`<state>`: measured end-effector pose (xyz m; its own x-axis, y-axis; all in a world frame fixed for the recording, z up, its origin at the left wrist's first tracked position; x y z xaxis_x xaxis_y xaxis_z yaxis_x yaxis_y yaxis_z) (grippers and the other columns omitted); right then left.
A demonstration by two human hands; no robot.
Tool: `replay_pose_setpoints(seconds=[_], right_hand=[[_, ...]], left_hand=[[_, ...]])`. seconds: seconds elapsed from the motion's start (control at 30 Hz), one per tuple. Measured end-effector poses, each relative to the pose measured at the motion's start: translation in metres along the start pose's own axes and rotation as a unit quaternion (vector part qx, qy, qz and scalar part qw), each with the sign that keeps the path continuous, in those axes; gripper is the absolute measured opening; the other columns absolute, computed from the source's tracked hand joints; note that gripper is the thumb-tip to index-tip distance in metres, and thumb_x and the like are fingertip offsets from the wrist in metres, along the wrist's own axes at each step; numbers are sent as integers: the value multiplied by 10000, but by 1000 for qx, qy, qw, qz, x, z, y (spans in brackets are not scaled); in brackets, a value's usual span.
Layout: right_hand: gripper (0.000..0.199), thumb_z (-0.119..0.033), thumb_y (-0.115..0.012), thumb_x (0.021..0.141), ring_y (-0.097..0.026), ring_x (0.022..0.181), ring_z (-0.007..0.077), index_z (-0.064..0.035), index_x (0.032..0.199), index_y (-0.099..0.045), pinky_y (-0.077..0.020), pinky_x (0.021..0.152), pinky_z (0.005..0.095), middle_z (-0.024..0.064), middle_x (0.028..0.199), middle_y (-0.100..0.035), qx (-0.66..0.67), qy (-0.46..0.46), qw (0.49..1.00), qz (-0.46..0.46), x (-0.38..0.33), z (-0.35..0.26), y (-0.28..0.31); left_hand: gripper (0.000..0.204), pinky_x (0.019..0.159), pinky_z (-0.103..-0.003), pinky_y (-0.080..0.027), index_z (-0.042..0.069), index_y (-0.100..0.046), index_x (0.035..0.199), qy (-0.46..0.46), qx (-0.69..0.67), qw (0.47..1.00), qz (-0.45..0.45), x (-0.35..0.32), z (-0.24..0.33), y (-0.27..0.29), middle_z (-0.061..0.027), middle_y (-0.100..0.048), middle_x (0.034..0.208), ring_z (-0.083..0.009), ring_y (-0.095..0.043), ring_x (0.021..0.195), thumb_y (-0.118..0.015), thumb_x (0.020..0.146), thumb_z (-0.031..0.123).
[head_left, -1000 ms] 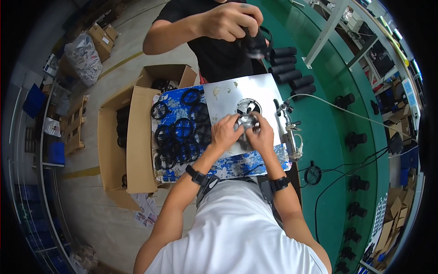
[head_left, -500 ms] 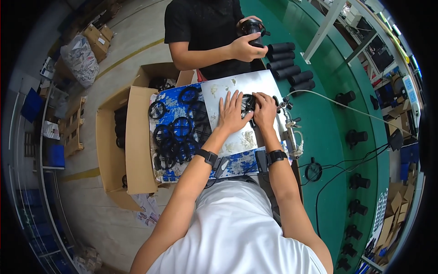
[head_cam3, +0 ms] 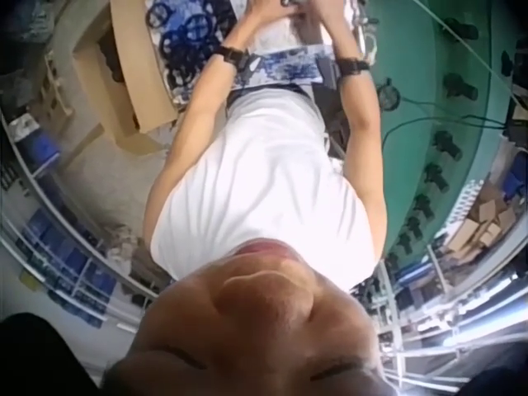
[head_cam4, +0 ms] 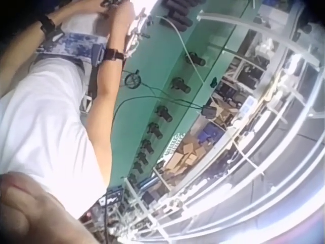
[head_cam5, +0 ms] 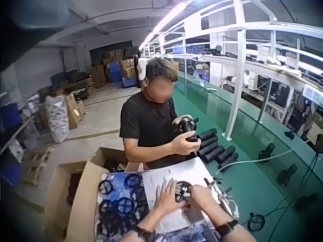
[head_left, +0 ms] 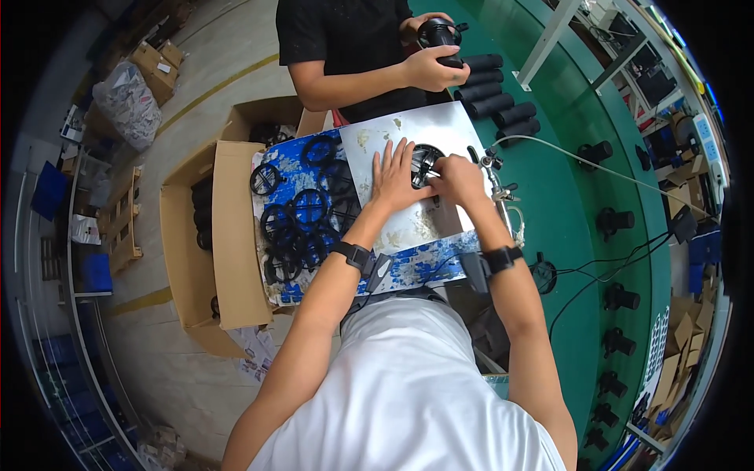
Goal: The person picks up a fan guard from a box, places it onto a metal plate, and presses a motor into the guard. They then remove the assembled fan unit from the plate and set it aside on the table.
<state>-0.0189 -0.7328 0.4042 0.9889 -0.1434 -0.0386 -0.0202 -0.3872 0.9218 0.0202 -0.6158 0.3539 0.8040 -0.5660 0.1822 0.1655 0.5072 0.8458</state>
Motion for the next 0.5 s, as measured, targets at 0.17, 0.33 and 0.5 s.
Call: replay_pose_setpoints(seconds=[0.17,0.33,0.5], right_hand=[[139,-163,-594,776,-678,778,327,-77,799,-701,-550,688,400,119,885,-680,-122,3,992,23,8,-3,-17],[119,-178,-636,799,-654,765,279,-64,799,-671,-511,660,381,119,814,-659,-35,43,986,159,-26,-11,84],[386,-391,-546,935,-594,779,138,-24,925,-665,-480,701,352,27,874,-656,249,-71,966,2,-9,135,75]], left_hand=[[1114,1146,-543,-51,64,-280,1454,7,6,1000,-18,-1,4,-5,-155,-262,1521,-375,-131,1433,-731,619,647],[1162,1147,-536,-25,42,-261,1460,10,5,1000,-5,-3,2,1,-169,-245,1526,-369,-101,1440,-683,620,726],[1155,1147,-537,7,42,-238,1472,18,21,999,-23,-3,-6,1,-186,-211,1533,-373,-56,1445,-643,651,747]])
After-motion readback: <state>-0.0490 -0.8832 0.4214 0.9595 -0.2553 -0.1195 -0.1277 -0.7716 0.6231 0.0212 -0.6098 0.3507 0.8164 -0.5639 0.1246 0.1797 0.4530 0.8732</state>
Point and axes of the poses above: each hand's wrist, its own x-axis towards the middle knuckle, its own y-axis out of the back of the hand, z = x × y, the point moved 9 cm from there along x, towards the middle knuckle
